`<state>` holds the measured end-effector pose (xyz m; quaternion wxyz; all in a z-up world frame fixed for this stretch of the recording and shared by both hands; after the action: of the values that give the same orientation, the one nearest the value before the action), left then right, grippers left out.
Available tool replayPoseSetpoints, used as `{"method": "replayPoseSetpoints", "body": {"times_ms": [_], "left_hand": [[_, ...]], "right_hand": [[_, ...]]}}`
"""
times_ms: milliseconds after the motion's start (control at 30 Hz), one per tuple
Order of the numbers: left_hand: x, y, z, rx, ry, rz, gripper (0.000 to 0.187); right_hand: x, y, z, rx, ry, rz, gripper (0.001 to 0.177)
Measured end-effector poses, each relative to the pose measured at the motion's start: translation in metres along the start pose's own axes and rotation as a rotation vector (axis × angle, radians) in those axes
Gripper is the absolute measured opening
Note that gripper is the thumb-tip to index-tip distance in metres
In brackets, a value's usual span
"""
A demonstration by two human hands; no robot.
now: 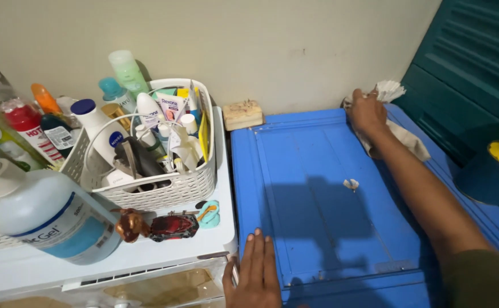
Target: Clean the top and sides of a plastic dresser with a cloth, including washing the cloth in a basin.
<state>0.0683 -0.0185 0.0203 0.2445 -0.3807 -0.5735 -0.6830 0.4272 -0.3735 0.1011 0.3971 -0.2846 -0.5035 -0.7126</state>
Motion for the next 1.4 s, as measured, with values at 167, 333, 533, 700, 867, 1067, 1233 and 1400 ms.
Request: {"method": "replayPoseSetpoints", "body": {"times_ms": [167,333,533,700,867,1067,1233,1400], "left_hand": [[0.014,0.011,-0.002,-0.008,-0.094,0.009,0.122],[0.004,0.001,-0.003,-0.057,-0.104,-0.032,0.128],[0.010,0.000,-0.001,-0.031,-0.104,0.022,0.129],[-0.001,-0.004,0.001,-0.074,-0.088,0.111,0.130],[0.008,-0.003,0.001,-0.056,-0.111,0.107,0.136],[0.009,0.001,-0.002,-0.072,-0.089,0.085,0.137],[0.003,-0.002,0.000,-0.050,-0.123,0.046,0.138],[-0.011,-0.003,0.007,-0.058,-0.125,0.235,0.131]], "right_hand": [[-0.040,0.001,0.051,0.222,0.022,0.085,0.036],[-0.041,-0.039,0.161,0.387,0.108,0.239,0.028],[-0.039,-0.057,0.199,0.456,0.218,0.343,0.036],[-0.029,-0.062,0.199,0.667,0.099,0.346,0.036],[-0.015,-0.066,0.187,0.653,0.068,0.317,0.037],[-0.029,-0.050,0.213,0.586,0.112,0.291,0.036],[-0.023,-0.058,0.232,0.559,0.226,0.241,0.039],[-0.027,-0.053,0.219,0.570,0.145,0.255,0.033]]}}
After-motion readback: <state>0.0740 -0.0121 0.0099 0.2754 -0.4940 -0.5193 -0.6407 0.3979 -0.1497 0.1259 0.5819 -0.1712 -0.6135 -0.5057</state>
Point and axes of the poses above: each hand's wrist, its own y-axis towards the middle knuckle, its own x-axis out of the back of the hand, z = x × y, the point moved 7 cm from there along y, towards the middle knuckle, and after that the axes turned 10 degrees about y, right-handed, at the moved point
